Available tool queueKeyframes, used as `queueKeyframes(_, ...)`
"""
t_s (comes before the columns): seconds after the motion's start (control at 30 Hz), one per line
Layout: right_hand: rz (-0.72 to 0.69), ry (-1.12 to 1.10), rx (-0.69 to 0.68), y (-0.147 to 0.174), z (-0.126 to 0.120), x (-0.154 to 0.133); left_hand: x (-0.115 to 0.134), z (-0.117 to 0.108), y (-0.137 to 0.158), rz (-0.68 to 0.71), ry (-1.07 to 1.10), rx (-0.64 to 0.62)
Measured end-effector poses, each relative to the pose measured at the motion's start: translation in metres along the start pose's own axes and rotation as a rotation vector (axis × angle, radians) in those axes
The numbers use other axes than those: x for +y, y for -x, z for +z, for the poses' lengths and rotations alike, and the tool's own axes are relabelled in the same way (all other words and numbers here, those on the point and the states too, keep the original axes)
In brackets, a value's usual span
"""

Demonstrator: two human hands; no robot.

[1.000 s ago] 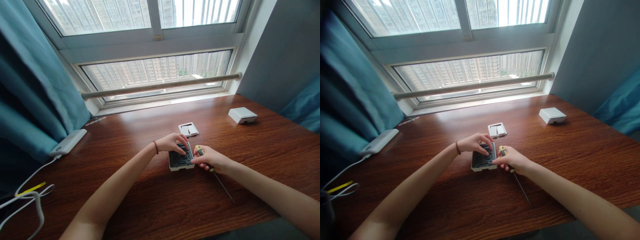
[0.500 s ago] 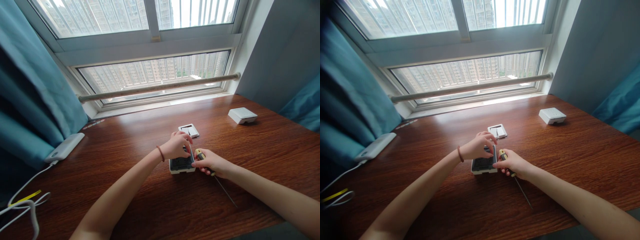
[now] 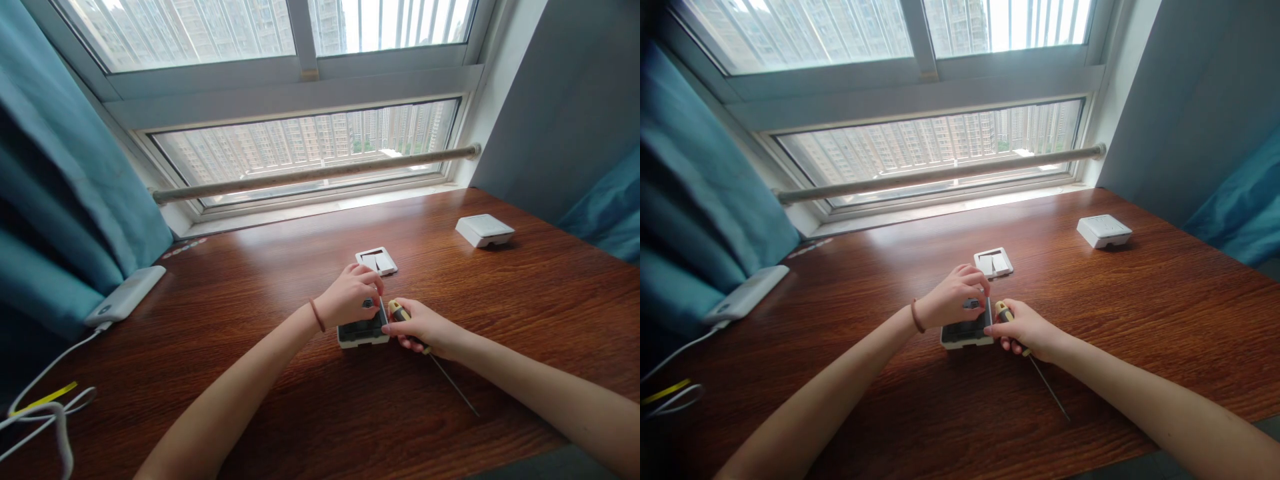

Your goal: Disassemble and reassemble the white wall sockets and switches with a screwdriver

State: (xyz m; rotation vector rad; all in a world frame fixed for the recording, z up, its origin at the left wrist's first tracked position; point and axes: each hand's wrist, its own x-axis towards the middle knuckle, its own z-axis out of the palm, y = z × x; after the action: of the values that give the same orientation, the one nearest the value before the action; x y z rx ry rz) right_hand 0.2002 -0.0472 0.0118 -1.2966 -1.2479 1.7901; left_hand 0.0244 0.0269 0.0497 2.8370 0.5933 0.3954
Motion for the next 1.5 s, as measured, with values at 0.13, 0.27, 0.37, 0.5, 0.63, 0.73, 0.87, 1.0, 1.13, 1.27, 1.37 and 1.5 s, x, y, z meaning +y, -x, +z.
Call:
queueKeyframes(0.13, -0.002, -0.007, 0.001, 0.001, 0.0, 0.001, 0.0, 0.001, 0.0, 0.023, -0.026, 0.002)
queueKeyframes(0.27, -0.002, -0.008, -0.014, 0.002, -0.001, 0.001, 0.003, 0.002, -0.001, 0.046, -0.047, -0.01)
queueKeyframes(0.37, 0.007, -0.013, -0.024, 0.002, 0.0, -0.001, 0.004, 0.004, -0.002, 0.038, 0.04, -0.039)
queueKeyframes(0.5, 0.011, -0.019, -0.028, 0.003, 0.0, -0.001, 0.007, 0.008, -0.002, 0.032, 0.045, -0.071)
queueKeyframes(0.63, -0.005, -0.014, -0.027, 0.002, 0.0, 0.0, 0.01, 0.011, -0.001, -0.007, 0.058, -0.075)
queueKeyframes(0.73, 0.005, -0.016, -0.03, 0.002, 0.0, 0.0, 0.01, 0.012, 0.0, -0.034, 0.07, -0.088)
queueKeyframes(0.87, -0.002, -0.018, -0.035, 0.002, -0.001, -0.001, 0.01, 0.013, 0.001, -0.049, 0.07, -0.102)
queueKeyframes(1.0, 0.01, -0.008, -0.036, 0.002, -0.001, 0.0, 0.008, 0.011, -0.001, -0.065, 0.163, -0.095)
queueKeyframes(1.13, 0.005, -0.013, -0.014, 0.003, 0.001, 0.003, 0.005, 0.002, -0.003, -0.045, 0.293, -0.095)
queueKeyframes(1.27, -0.025, -0.078, 0.016, 0.006, -0.005, -0.005, 0.003, -0.007, 0.005, -0.055, 0.293, -0.061)
queueKeyframes(1.37, -0.133, -0.18, 0.152, 0.01, -0.019, -0.03, 0.004, -0.007, 0.022, -0.092, 0.287, 0.013)
queueKeyframes(1.5, -0.324, -0.103, 0.352, 0.01, -0.038, -0.081, 0.012, 0.005, 0.045, -0.14, 0.242, 0.062)
